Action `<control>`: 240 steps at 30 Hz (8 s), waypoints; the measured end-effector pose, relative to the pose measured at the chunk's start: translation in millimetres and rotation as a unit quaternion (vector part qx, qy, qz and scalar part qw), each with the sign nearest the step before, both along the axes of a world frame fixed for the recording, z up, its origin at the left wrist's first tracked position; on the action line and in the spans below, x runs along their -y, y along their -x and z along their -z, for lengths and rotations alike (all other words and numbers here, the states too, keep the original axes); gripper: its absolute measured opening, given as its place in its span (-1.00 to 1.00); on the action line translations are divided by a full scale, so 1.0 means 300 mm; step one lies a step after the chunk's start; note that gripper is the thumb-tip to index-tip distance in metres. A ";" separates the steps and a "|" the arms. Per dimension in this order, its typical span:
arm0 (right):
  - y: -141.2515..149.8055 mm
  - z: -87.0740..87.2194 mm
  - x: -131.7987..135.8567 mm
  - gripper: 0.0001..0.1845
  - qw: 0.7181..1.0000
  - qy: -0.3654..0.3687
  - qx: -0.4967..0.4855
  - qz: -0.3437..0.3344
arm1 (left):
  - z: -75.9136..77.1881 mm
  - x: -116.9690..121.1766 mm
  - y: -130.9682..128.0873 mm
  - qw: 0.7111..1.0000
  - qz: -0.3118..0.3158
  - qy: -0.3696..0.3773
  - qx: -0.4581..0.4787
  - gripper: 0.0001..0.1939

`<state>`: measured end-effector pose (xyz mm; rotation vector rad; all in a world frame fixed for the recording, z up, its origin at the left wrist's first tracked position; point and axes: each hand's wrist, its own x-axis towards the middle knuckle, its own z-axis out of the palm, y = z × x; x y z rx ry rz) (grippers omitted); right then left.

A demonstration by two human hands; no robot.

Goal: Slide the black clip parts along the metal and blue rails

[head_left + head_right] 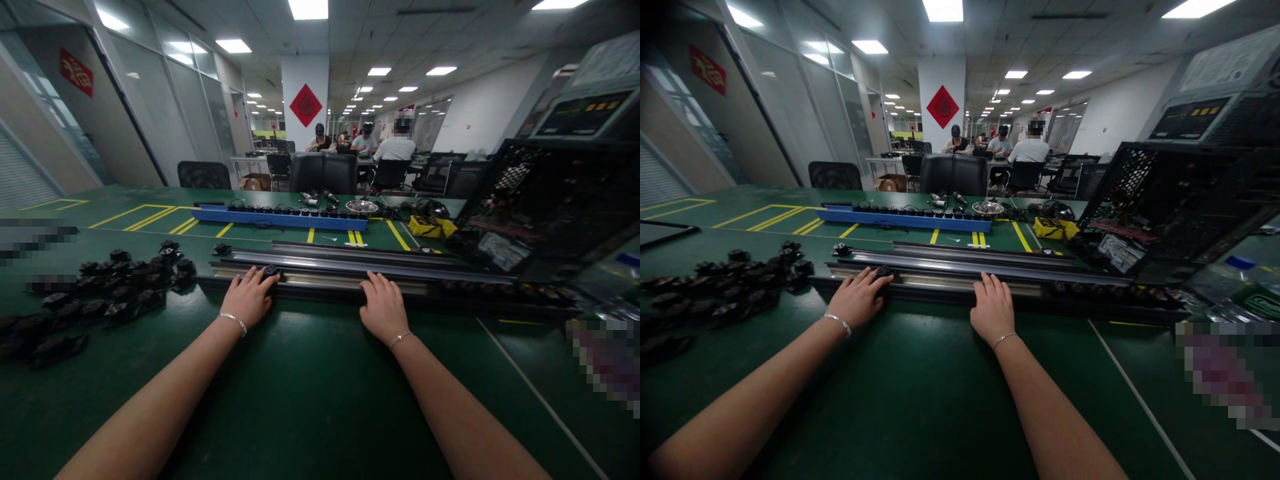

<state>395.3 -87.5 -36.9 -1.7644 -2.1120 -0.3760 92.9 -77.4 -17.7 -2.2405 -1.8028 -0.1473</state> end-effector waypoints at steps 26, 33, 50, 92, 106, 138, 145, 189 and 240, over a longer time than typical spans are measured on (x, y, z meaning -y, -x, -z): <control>-0.002 0.000 0.000 -0.52 1.000 0.004 -0.005 0.003 | 0.000 -0.016 0.171 0.999 -0.028 0.002 -0.030 -0.43; -0.002 0.002 -0.003 -0.52 1.000 0.004 -0.006 0.002 | 0.014 -0.028 0.248 0.999 -0.034 -0.002 -0.040 -0.43; -0.004 -0.001 -0.003 -0.51 1.000 0.012 -0.008 0.003 | 0.009 -0.034 0.343 0.999 -0.041 0.012 -0.020 -0.41; -0.003 -0.003 -0.001 -0.52 1.000 0.001 0.001 0.002 | 0.015 0.006 0.655 0.981 -0.182 0.043 -0.059 -0.51; -0.003 0.001 0.002 -0.54 1.000 -0.009 -0.017 -0.011 | -0.029 -0.008 0.503 0.975 -0.221 -0.039 0.004 -0.59; -0.301 -0.008 -0.019 -0.64 0.933 -0.207 -0.071 0.286 | 0.062 -0.035 -0.187 0.988 -0.037 -0.072 0.133 -0.44; -0.292 -0.006 -0.024 -0.58 0.942 -0.205 -0.101 0.245 | 0.056 -0.035 -0.189 0.987 -0.034 -0.074 0.141 -0.45; -0.208 -0.017 -0.009 -0.62 0.965 -0.166 -0.201 -0.001 | 0.055 -0.035 -0.189 0.987 -0.035 -0.060 0.142 -0.44; -0.071 -0.035 0.015 -0.51 0.962 -0.019 -0.183 -0.201 | 0.055 -0.037 -0.189 0.987 -0.037 -0.059 0.144 -0.43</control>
